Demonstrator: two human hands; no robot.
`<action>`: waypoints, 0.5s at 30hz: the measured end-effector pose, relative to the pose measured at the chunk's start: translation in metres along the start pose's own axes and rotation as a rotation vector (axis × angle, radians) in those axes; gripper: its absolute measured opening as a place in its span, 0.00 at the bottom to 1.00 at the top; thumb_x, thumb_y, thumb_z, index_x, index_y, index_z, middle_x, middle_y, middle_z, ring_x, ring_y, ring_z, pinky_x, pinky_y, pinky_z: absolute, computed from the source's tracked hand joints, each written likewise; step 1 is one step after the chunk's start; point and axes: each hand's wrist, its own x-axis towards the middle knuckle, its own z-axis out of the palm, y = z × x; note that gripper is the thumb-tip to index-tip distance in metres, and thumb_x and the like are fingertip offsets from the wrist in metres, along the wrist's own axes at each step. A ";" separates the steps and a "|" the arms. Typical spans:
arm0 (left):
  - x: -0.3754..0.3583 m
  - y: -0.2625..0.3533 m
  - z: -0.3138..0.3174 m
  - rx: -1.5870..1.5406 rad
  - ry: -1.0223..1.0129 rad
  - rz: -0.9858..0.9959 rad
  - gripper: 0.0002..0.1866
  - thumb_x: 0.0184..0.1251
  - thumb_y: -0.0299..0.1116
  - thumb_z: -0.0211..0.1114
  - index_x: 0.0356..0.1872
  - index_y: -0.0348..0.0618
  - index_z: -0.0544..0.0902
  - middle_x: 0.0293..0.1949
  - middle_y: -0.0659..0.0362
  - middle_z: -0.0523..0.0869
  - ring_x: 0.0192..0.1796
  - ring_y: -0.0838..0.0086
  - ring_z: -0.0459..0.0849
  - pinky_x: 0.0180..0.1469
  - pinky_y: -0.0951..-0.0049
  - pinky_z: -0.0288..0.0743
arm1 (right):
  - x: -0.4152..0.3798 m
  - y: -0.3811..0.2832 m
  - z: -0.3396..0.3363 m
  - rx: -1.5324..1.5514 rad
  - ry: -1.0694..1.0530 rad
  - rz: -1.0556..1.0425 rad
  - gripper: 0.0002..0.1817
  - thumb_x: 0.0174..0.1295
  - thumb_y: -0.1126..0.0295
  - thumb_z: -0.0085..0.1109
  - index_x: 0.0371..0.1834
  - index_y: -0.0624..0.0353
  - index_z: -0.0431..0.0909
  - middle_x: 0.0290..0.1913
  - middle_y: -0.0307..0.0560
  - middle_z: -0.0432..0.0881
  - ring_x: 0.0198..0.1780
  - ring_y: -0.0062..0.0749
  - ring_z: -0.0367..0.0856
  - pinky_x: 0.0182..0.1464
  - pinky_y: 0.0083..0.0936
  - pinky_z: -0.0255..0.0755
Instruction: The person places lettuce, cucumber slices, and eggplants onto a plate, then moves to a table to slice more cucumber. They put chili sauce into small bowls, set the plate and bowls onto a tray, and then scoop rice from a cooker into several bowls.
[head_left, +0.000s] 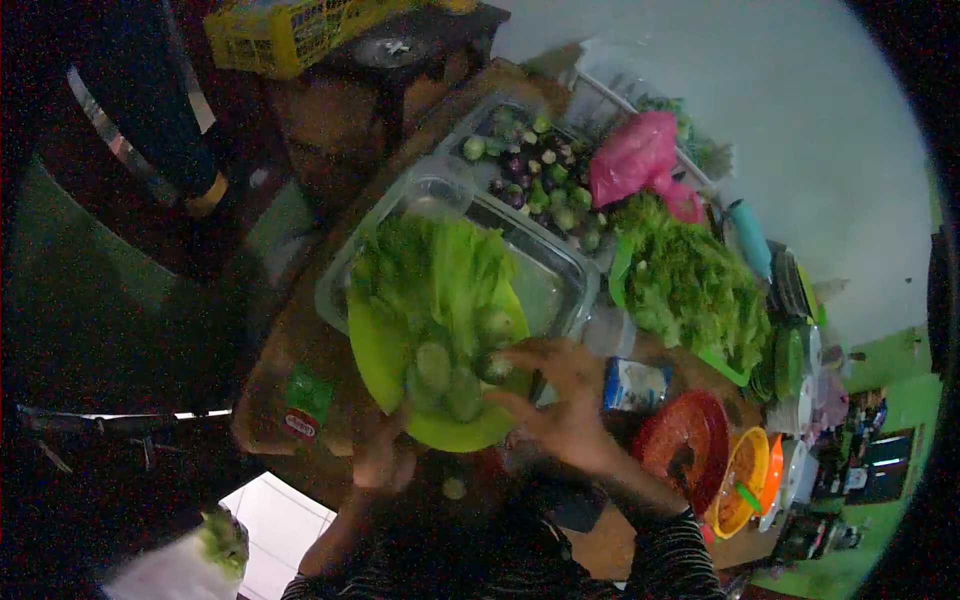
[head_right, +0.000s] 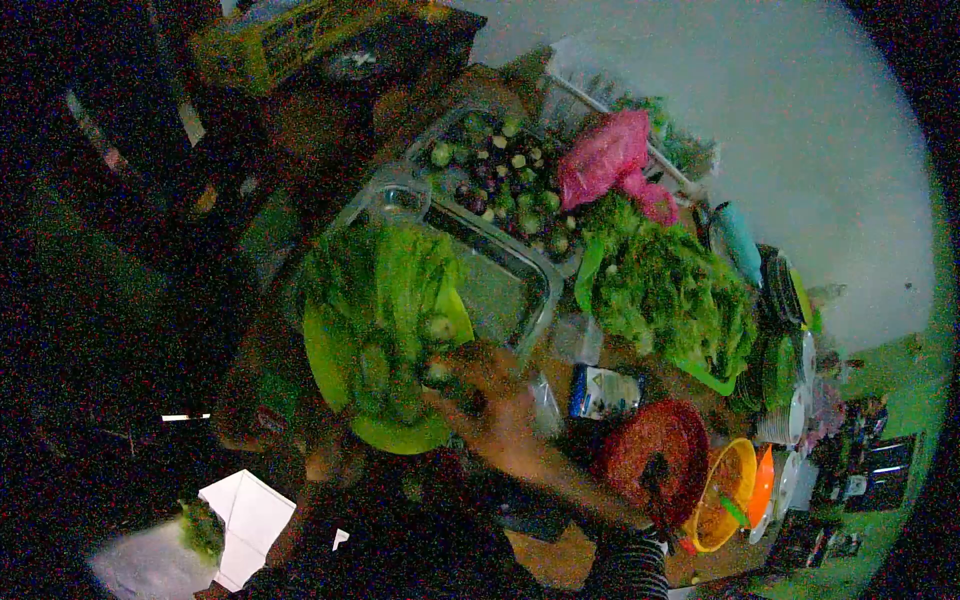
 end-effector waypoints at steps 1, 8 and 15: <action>-0.003 -0.004 0.001 0.217 -0.024 0.081 0.20 0.61 0.28 0.54 0.56 0.41 0.67 0.49 0.55 0.74 0.51 0.66 0.74 0.50 0.64 0.71 | 0.006 0.007 -0.006 0.001 0.068 0.003 0.13 0.52 0.72 0.61 0.43 0.56 0.76 0.40 0.51 0.75 0.43 0.44 0.75 0.44 0.32 0.70; -0.008 0.002 0.012 -0.886 0.187 -0.297 0.18 0.60 0.26 0.54 0.53 0.39 0.69 0.44 0.54 0.77 0.46 0.65 0.77 0.47 0.66 0.71 | 0.165 0.173 -0.017 -0.054 0.295 0.026 0.08 0.55 0.72 0.57 0.35 0.64 0.77 0.31 0.49 0.81 0.32 0.30 0.78 0.36 0.26 0.70; -0.020 0.002 0.018 -1.300 0.159 -0.646 0.16 0.59 0.26 0.56 0.50 0.35 0.71 0.46 0.56 0.77 0.46 0.72 0.76 0.46 0.72 0.72 | 0.270 0.277 0.014 -0.317 -0.027 0.028 0.13 0.49 0.76 0.52 0.40 0.60 0.76 0.35 0.59 0.79 0.39 0.51 0.78 0.42 0.36 0.72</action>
